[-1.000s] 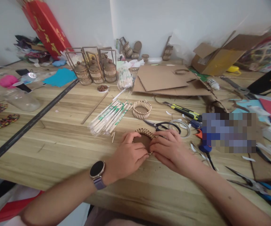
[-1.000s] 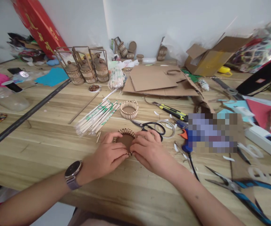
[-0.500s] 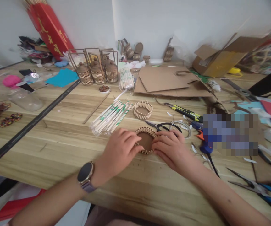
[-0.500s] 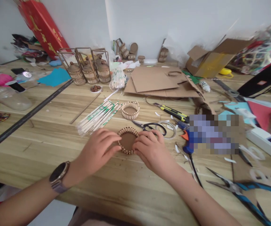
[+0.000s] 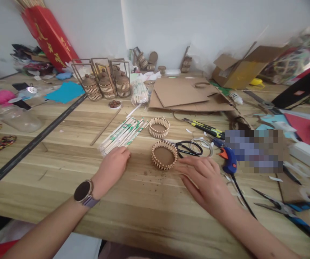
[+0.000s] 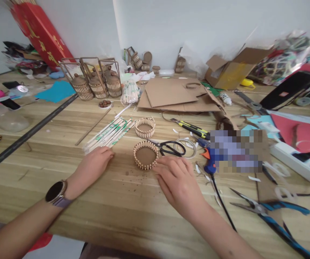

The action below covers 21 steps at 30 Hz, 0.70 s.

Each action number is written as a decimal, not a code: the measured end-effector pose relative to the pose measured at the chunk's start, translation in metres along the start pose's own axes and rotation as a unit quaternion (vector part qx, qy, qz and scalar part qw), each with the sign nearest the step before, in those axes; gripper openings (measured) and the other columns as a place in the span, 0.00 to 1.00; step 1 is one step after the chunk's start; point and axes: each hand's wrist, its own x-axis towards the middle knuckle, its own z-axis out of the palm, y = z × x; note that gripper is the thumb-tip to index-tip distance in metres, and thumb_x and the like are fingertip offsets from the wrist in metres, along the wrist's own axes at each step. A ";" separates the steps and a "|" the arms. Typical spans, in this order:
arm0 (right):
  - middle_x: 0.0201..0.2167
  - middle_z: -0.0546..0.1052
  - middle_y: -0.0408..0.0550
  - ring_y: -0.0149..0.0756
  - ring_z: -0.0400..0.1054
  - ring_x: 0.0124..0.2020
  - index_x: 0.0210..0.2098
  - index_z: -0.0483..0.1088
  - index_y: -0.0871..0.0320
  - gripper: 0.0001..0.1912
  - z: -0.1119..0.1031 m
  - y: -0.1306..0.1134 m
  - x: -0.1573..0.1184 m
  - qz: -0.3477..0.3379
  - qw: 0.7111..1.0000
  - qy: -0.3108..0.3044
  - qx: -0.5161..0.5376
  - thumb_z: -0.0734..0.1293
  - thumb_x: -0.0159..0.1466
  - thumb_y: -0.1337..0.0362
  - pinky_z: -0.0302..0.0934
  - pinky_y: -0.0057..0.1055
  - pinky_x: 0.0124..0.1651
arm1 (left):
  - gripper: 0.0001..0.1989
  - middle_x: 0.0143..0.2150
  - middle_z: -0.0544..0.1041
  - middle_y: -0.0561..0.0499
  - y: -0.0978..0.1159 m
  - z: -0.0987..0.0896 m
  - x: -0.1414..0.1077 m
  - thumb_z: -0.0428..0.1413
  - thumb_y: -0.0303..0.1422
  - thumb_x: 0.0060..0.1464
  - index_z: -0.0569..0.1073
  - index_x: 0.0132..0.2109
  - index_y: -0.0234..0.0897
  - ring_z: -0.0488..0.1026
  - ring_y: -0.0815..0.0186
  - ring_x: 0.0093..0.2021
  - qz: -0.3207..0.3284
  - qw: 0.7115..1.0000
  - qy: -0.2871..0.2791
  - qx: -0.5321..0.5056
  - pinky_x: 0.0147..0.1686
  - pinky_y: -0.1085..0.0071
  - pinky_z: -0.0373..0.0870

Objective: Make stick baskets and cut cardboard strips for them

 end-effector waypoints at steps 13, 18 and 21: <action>0.35 0.80 0.53 0.48 0.69 0.34 0.39 0.78 0.49 0.12 -0.035 0.129 -0.044 0.127 0.976 -0.063 -0.166 0.61 0.67 0.63 0.53 0.41 0.31 | 0.15 0.34 0.79 0.49 0.048 -0.025 -0.003 0.47 0.30 0.68 0.76 0.35 0.35 0.71 0.62 0.35 0.157 0.974 0.139 -0.081 0.36 0.64 0.66; 0.35 0.80 0.49 0.47 0.69 0.37 0.34 0.77 0.48 0.10 -0.031 0.130 -0.035 0.057 0.983 -0.124 -0.121 0.64 0.65 0.66 0.52 0.42 0.35 | 0.16 0.32 0.78 0.50 0.063 -0.027 -0.001 0.48 0.29 0.68 0.76 0.34 0.35 0.70 0.63 0.34 0.184 0.969 0.135 -0.095 0.35 0.65 0.67; 0.33 0.80 0.49 0.46 0.68 0.36 0.29 0.75 0.49 0.11 -0.036 0.127 -0.027 0.054 0.981 -0.154 -0.105 0.64 0.65 0.66 0.51 0.44 0.36 | 0.16 0.31 0.78 0.50 0.066 -0.027 -0.002 0.48 0.29 0.67 0.76 0.33 0.34 0.69 0.62 0.34 0.187 0.968 0.130 -0.104 0.36 0.64 0.67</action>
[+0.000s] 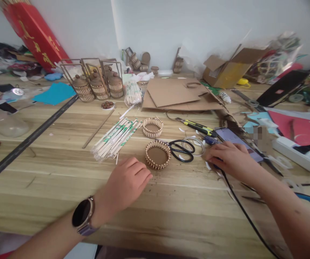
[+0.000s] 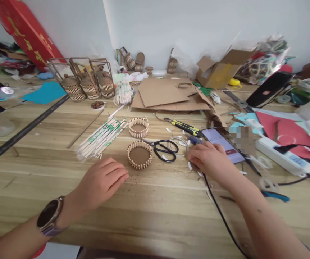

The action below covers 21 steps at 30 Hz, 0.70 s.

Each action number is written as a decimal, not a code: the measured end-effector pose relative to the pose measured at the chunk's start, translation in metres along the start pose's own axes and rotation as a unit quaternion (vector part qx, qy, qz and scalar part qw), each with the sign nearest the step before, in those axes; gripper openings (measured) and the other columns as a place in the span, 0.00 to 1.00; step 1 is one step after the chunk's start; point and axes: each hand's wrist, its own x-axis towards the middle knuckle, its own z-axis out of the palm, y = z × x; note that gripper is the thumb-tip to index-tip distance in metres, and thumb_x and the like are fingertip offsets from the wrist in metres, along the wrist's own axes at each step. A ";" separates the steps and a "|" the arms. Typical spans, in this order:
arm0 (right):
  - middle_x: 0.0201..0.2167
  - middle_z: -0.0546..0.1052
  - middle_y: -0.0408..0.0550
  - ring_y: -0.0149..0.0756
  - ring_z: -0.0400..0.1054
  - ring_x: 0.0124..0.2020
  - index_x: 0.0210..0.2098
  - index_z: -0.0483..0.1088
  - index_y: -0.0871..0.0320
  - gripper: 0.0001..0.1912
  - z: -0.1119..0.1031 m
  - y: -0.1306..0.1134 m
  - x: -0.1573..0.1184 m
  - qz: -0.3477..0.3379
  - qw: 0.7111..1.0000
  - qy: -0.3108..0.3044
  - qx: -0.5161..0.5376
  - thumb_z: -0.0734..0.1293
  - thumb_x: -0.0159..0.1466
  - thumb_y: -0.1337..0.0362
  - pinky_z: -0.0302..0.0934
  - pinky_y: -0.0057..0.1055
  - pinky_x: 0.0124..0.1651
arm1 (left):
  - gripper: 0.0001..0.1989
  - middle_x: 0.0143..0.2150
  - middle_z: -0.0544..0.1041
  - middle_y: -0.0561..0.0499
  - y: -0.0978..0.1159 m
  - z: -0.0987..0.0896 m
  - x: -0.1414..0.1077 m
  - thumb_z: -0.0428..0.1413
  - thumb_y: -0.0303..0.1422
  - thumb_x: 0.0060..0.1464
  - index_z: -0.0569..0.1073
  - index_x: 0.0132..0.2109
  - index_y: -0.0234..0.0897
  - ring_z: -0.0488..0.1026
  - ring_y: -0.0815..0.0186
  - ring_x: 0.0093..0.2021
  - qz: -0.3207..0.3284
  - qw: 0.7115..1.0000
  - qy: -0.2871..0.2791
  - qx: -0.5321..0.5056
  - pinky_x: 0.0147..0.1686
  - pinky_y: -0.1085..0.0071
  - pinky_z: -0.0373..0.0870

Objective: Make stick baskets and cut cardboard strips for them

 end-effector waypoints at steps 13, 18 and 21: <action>0.32 0.80 0.45 0.45 0.70 0.40 0.28 0.74 0.51 0.11 -0.003 -0.005 0.003 0.023 0.998 -0.053 0.014 0.62 0.64 0.65 0.52 0.44 0.43 | 0.14 0.31 0.77 0.50 0.016 0.004 0.006 0.50 0.30 0.67 0.76 0.34 0.34 0.69 0.64 0.33 -0.020 0.994 -0.016 -0.105 0.35 0.66 0.66; 0.30 0.80 0.48 0.47 0.71 0.36 0.29 0.74 0.52 0.10 -0.022 -0.010 0.007 0.149 0.987 -0.027 0.051 0.62 0.63 0.61 0.56 0.43 0.40 | 0.15 0.31 0.77 0.50 0.020 0.005 0.008 0.49 0.30 0.67 0.76 0.34 0.33 0.70 0.64 0.33 -0.017 0.991 -0.034 -0.126 0.36 0.66 0.66; 0.28 0.79 0.48 0.42 0.70 0.28 0.34 0.74 0.52 0.15 -0.035 -0.023 0.010 0.276 0.943 0.026 0.186 0.65 0.60 0.49 0.60 0.38 0.33 | 0.14 0.31 0.77 0.50 0.022 0.005 0.009 0.49 0.30 0.67 0.76 0.34 0.33 0.70 0.64 0.33 -0.038 0.985 -0.049 -0.162 0.36 0.67 0.65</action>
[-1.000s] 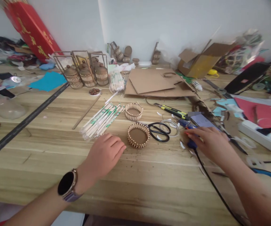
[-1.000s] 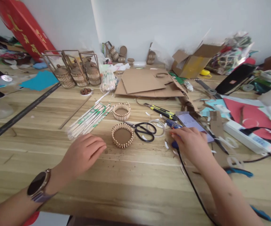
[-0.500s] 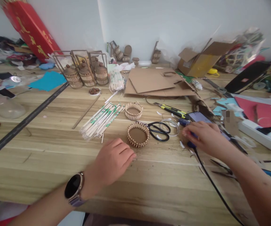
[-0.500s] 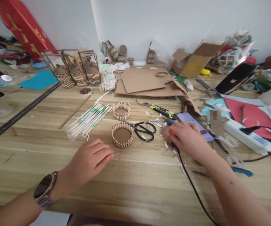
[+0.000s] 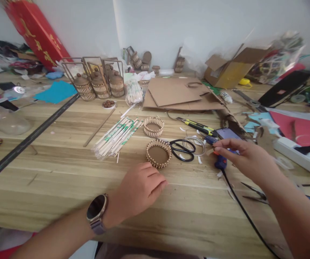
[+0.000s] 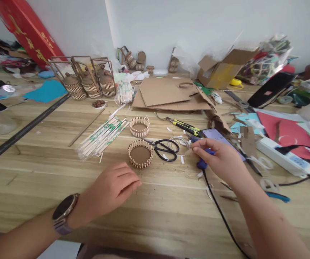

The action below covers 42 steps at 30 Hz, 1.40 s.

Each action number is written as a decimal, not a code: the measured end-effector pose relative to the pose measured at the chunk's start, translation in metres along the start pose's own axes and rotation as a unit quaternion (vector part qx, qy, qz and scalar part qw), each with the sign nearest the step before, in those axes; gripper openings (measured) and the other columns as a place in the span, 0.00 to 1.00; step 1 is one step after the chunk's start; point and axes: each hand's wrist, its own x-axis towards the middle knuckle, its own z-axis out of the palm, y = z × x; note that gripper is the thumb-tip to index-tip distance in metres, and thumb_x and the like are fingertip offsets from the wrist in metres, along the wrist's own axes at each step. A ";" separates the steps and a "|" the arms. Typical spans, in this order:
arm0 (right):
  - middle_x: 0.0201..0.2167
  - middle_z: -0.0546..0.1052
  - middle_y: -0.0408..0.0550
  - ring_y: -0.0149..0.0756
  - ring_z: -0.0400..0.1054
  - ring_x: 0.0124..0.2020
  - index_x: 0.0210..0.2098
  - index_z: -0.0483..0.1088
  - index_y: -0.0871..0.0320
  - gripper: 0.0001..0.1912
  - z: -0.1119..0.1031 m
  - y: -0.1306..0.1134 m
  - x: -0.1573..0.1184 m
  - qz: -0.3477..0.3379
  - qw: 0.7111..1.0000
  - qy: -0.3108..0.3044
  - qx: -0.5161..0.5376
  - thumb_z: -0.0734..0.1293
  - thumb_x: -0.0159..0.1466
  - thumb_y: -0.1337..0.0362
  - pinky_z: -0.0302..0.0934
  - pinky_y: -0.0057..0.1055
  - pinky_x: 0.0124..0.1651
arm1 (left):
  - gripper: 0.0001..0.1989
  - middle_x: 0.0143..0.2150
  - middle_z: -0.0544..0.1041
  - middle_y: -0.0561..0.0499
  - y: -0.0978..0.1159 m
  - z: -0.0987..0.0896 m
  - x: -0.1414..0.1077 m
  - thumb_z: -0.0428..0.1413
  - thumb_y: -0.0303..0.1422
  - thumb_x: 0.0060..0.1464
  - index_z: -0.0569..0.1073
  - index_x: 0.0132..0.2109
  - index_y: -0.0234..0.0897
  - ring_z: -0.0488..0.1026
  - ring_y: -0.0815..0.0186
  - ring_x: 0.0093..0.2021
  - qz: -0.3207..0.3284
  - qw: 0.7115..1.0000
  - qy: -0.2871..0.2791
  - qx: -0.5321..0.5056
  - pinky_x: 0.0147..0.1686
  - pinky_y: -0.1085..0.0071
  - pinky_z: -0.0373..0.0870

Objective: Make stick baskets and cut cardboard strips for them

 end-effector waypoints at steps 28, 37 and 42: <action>0.28 0.79 0.45 0.36 0.73 0.31 0.34 0.72 0.55 0.06 0.093 -0.080 -0.045 -0.224 0.968 0.068 0.087 0.63 0.65 0.67 0.65 0.30 0.34 | 0.20 0.50 0.76 0.44 -0.024 0.006 0.007 0.64 0.39 0.55 0.73 0.50 0.33 0.65 0.51 0.52 -0.028 0.991 0.049 0.119 0.52 0.53 0.65; 0.29 0.78 0.46 0.37 0.72 0.33 0.35 0.71 0.55 0.06 0.105 -0.077 -0.043 -0.226 0.967 0.071 0.089 0.63 0.66 0.67 0.65 0.32 0.35 | 0.07 0.41 0.79 0.48 -0.031 0.017 0.018 0.56 0.31 0.63 0.79 0.40 0.37 0.62 0.52 0.55 -0.059 0.995 0.023 0.073 0.54 0.51 0.61; 0.29 0.76 0.45 0.36 0.72 0.32 0.34 0.67 0.55 0.04 0.104 -0.080 -0.041 -0.210 0.971 0.073 0.091 0.62 0.66 0.67 0.64 0.31 0.35 | 0.08 0.40 0.80 0.48 -0.031 0.017 0.021 0.55 0.30 0.63 0.79 0.38 0.36 0.61 0.51 0.56 -0.065 0.996 0.031 0.054 0.55 0.50 0.61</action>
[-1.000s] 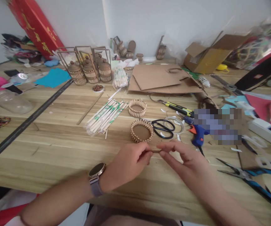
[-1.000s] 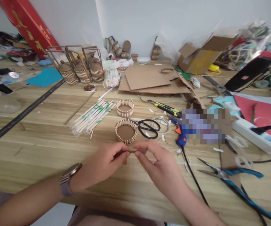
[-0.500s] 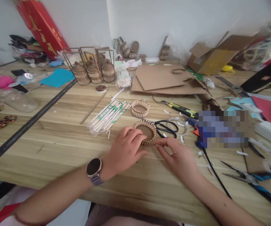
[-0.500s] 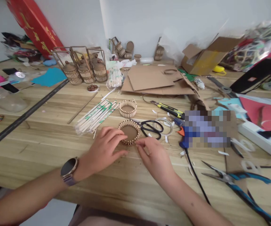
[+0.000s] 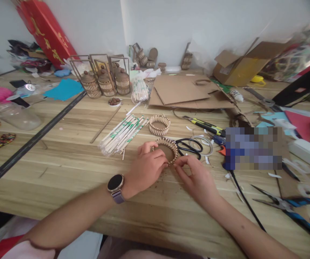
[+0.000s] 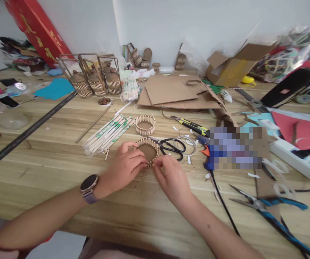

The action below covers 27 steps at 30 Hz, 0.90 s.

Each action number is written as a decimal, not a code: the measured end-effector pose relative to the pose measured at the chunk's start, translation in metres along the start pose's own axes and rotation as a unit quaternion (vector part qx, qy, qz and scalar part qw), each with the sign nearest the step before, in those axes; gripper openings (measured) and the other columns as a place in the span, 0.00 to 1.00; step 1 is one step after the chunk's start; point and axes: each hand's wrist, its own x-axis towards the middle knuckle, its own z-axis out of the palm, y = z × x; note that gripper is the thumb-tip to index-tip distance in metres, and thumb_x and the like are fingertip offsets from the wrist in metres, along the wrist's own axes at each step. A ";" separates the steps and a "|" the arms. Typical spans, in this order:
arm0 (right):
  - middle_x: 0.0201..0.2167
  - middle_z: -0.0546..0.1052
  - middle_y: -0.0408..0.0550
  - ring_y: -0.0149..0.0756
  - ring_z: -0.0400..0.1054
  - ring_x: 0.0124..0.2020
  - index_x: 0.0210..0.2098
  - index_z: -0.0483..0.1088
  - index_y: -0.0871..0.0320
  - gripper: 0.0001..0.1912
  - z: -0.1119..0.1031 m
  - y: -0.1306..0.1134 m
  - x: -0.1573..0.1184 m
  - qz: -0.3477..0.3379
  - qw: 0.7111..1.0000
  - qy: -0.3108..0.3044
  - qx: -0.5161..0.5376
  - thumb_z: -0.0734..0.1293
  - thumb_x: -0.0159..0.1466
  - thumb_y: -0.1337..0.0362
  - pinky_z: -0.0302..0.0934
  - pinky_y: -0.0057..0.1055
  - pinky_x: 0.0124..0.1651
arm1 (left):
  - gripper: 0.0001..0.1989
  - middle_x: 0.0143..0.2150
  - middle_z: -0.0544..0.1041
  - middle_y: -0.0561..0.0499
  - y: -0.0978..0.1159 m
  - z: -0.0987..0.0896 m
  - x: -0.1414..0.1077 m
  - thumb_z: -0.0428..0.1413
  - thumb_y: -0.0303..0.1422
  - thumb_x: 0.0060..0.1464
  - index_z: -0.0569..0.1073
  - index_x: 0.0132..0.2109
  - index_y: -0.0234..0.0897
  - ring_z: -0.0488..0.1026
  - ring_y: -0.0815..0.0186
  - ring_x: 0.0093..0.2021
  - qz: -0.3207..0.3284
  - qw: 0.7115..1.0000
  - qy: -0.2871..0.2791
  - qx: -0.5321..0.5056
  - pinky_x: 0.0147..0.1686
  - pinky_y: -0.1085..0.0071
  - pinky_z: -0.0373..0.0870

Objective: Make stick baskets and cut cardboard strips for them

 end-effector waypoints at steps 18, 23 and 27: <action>0.33 0.79 0.46 0.37 0.74 0.34 0.39 0.70 0.54 0.07 -0.038 0.017 0.014 -0.027 0.994 -0.088 -0.051 0.60 0.68 0.64 0.67 0.32 0.37 | 0.10 0.35 0.75 0.48 0.039 -0.015 -0.013 0.51 0.28 0.65 0.74 0.36 0.34 0.66 0.59 0.43 -0.025 0.998 -0.019 -0.056 0.46 0.61 0.66; 0.40 0.79 0.55 0.47 0.73 0.43 0.45 0.73 0.59 0.14 -0.026 0.060 0.036 0.007 0.975 -0.104 -0.196 0.61 0.62 0.72 0.66 0.40 0.46 | 0.07 0.33 0.76 0.52 0.052 -0.014 -0.010 0.53 0.28 0.63 0.72 0.34 0.36 0.70 0.66 0.35 -0.140 0.953 -0.077 -0.259 0.37 0.70 0.65; 0.38 0.78 0.59 0.49 0.72 0.42 0.47 0.72 0.62 0.17 -0.016 0.065 0.036 0.005 0.970 -0.122 -0.209 0.61 0.60 0.72 0.65 0.43 0.46 | 0.08 0.26 0.74 0.55 0.052 -0.007 -0.011 0.51 0.32 0.64 0.71 0.36 0.36 0.70 0.69 0.28 -0.215 0.883 -0.138 -0.394 0.31 0.73 0.62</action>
